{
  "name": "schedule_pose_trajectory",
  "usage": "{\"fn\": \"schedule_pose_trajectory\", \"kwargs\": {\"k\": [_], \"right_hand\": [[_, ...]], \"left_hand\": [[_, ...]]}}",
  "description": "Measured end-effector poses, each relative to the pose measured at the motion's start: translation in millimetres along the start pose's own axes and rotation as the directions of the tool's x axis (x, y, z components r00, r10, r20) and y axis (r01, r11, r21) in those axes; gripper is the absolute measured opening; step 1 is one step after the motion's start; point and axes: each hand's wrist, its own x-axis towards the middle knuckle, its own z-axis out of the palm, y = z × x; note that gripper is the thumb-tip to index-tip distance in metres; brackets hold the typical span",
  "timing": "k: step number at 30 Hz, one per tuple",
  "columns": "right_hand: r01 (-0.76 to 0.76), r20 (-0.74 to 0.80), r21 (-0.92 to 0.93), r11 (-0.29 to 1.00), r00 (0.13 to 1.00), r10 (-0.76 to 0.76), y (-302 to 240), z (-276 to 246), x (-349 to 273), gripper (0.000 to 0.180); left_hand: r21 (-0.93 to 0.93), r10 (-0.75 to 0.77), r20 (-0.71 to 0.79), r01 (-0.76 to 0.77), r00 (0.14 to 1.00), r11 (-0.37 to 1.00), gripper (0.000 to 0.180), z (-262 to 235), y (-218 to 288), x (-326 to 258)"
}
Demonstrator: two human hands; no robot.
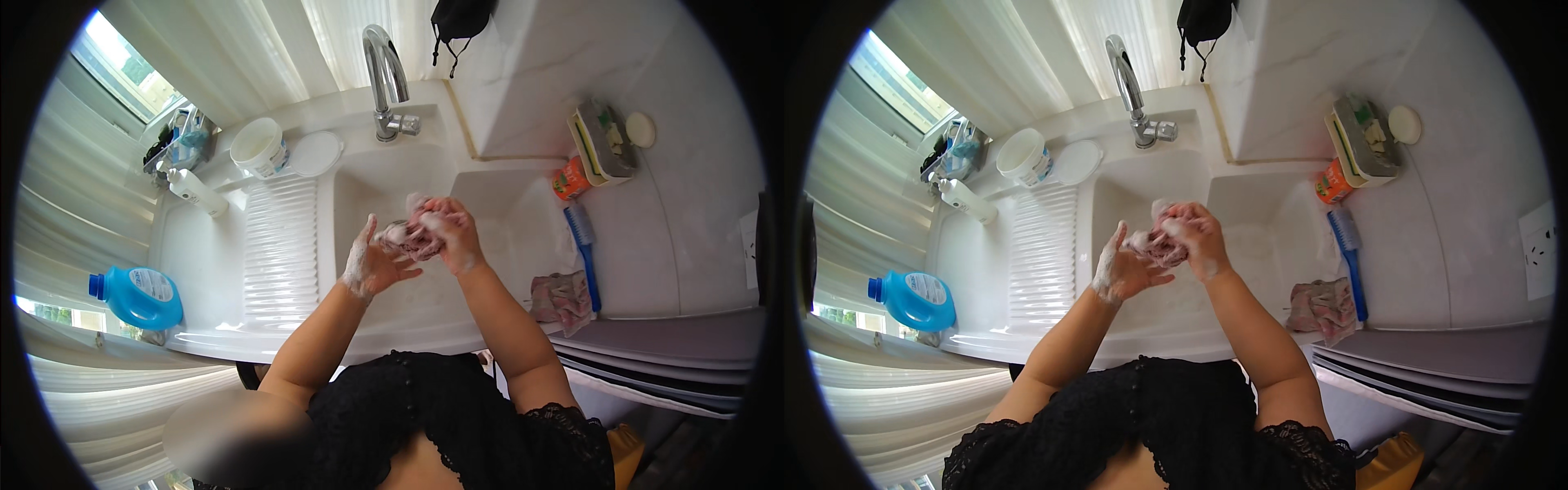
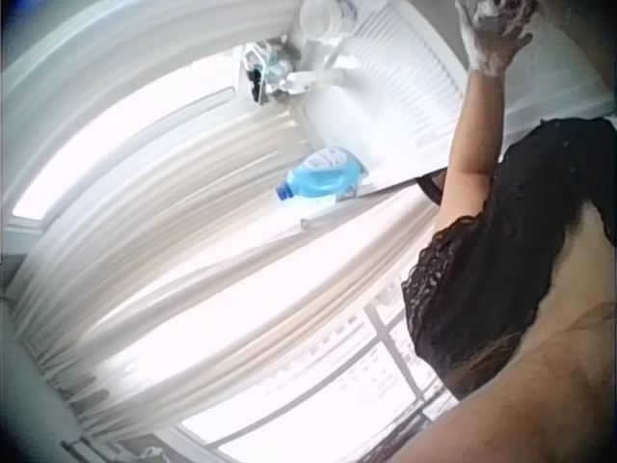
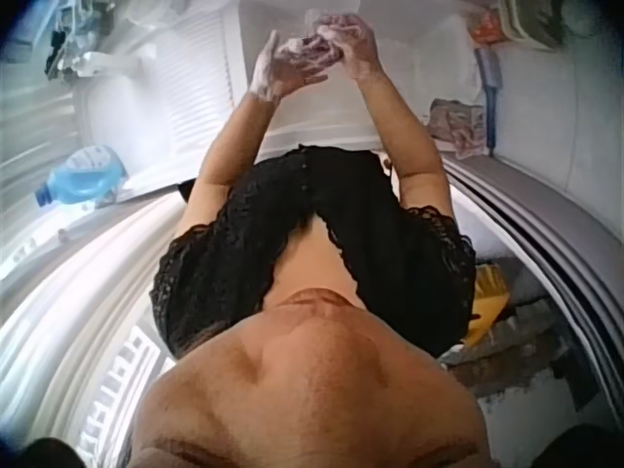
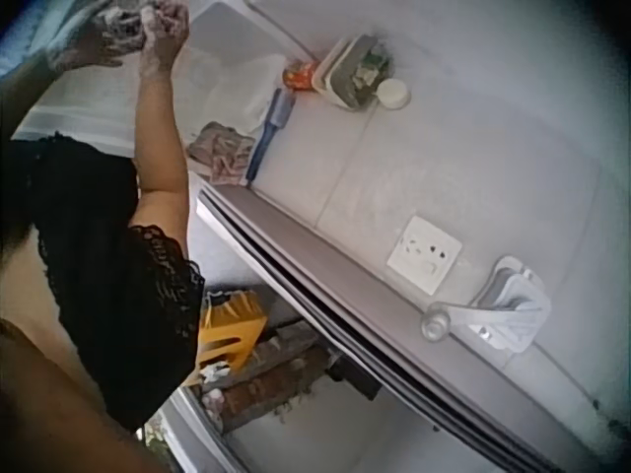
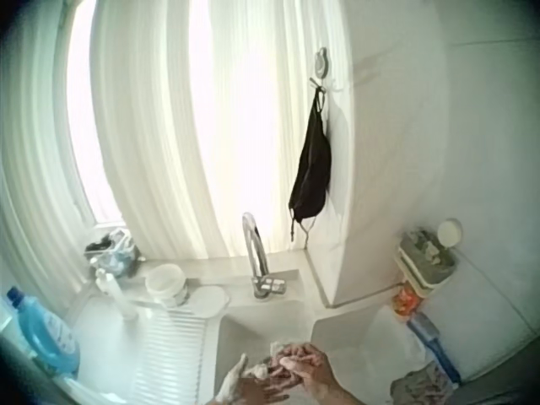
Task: The person picks up a pink cloth, walks to the sink, and washes it by hand. They apply a white powder from a container, scrub the cloth, and rinse it under running water.
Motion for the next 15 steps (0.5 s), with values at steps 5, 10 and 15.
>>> {"fn": "schedule_pose_trajectory", "kwargs": {"k": [5,10,15], "right_hand": [[0.626,0.458,-0.717,0.308,0.755,-0.469,18,37,-22,0.017],[0.359,0.059,-0.818,0.449,0.829,-0.556,69,2,-8,0.012],[0.518,0.291,-0.82,0.245,0.745,-0.601,61,58,-29,0.015]], "left_hand": [[-0.265,0.13,0.506,0.01,0.853,0.964,0.056,-37,-17,40],[-0.173,0.181,-0.07,-0.19,0.981,0.966,0.039,22,-20,24],[0.582,0.485,0.426,-0.641,0.764,0.5,0.034,-120,-39,108]]}}
